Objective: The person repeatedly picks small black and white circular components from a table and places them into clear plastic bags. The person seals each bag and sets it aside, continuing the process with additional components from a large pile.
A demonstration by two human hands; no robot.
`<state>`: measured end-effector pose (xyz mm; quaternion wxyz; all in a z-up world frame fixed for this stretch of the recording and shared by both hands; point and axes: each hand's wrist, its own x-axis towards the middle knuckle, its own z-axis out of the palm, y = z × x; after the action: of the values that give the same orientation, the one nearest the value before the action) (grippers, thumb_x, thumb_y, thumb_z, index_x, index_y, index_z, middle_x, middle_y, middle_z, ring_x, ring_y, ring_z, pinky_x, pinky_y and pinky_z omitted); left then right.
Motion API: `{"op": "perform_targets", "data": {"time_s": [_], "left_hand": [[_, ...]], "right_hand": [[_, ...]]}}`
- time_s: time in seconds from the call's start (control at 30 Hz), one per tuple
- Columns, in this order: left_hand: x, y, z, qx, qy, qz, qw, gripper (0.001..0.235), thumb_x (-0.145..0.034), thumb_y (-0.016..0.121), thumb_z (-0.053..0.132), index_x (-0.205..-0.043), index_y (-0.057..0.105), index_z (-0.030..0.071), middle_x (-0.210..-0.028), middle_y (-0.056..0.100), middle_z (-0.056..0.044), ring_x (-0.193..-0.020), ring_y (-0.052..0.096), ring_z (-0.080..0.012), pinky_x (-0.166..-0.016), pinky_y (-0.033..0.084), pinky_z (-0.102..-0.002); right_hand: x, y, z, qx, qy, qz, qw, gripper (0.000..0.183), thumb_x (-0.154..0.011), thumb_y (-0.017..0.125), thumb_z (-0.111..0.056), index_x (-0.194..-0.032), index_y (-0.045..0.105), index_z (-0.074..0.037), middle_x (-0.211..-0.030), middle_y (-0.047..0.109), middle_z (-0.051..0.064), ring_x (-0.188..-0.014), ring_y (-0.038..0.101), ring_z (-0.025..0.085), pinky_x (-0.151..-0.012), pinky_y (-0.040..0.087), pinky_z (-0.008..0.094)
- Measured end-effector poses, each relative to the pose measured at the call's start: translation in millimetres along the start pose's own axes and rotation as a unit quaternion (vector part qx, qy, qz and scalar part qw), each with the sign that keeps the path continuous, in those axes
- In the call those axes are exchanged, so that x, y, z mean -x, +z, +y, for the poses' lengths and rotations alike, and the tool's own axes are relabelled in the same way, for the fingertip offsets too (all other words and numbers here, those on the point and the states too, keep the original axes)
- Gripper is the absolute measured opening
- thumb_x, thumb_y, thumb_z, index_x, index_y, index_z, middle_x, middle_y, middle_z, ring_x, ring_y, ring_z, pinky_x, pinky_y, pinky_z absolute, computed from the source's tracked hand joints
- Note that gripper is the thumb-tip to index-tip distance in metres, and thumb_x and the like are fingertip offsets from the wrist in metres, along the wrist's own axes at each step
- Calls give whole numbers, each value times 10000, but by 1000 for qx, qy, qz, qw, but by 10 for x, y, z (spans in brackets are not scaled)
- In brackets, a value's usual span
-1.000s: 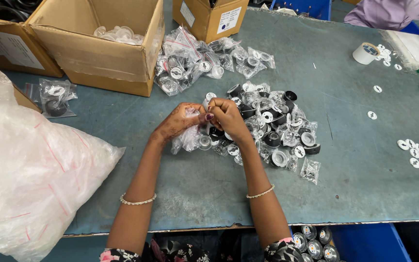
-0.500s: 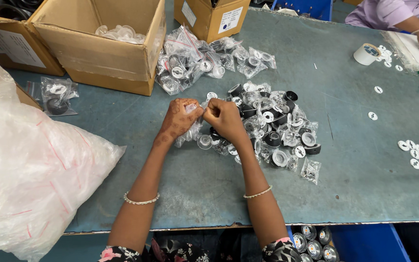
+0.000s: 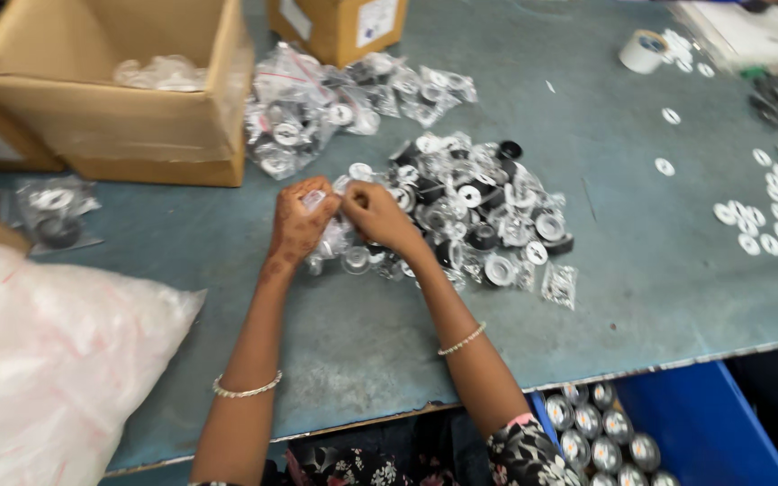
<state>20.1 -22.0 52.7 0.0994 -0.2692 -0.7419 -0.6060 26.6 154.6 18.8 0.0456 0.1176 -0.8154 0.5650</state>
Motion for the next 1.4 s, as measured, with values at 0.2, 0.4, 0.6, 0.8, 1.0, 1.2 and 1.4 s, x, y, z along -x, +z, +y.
{"op": "perform_targets", "data": {"time_s": [0.2,0.4,0.6,0.8,1.0,1.2,1.4], "left_hand": [[61,-144,178,-250,-46,64,965,180,-792,762,216,-794,661,66,-737,623,-48,-649,551,-155,-602,430,-366],[9,-262,-87,-153,-71,145,975,139,-862,740,123,-823,625,55,-706,587,-44,-644,549,-162,-582,444,-358],[23,-231,-439,362,-42,113,924,162,-966,721,133,-905,583,71,-830,577,4,-710,566,-94,-651,504,-276],[50,-100,-648,493,-42,70,866,195,-990,749,193,-971,591,80,-851,605,0,-729,587,-95,-665,527,-276],[48,118,-591,493,-99,35,864,230,-980,764,251,-1077,629,92,-893,654,-4,-759,629,-102,-687,571,-288],[66,270,-400,445,-190,-63,873,167,-932,731,195,-945,632,61,-743,618,-25,-616,616,-111,-569,535,-273],[60,268,-366,406,-177,-87,892,140,-929,679,182,-879,658,53,-739,633,-16,-624,601,-87,-581,502,-240]], "right_hand": [[71,-208,10,-65,50,-37,996,151,-917,644,-102,-905,506,-41,-719,651,49,-628,691,154,-492,554,291],[30,-415,94,-171,66,-110,977,420,-1029,550,-362,-1274,508,-24,-1212,641,163,-1088,692,216,-849,611,360],[-109,50,389,-376,138,-108,910,611,-1069,382,-504,-1453,433,-32,-1339,628,194,-1200,675,255,-1042,566,378],[-113,13,508,-537,115,-147,823,432,-1130,468,-382,-1293,540,12,-1120,707,190,-959,723,266,-815,621,373],[-69,-570,300,-436,89,56,894,261,-1047,559,-220,-1171,642,-6,-982,736,142,-812,746,218,-633,593,270],[453,-1582,-56,-173,31,285,942,281,-1035,539,-242,-1081,715,-29,-899,737,83,-699,672,128,-562,536,252],[654,-1875,-342,263,-77,293,916,230,-1053,581,-160,-1005,713,22,-939,710,154,-807,656,253,-695,520,349]]}}
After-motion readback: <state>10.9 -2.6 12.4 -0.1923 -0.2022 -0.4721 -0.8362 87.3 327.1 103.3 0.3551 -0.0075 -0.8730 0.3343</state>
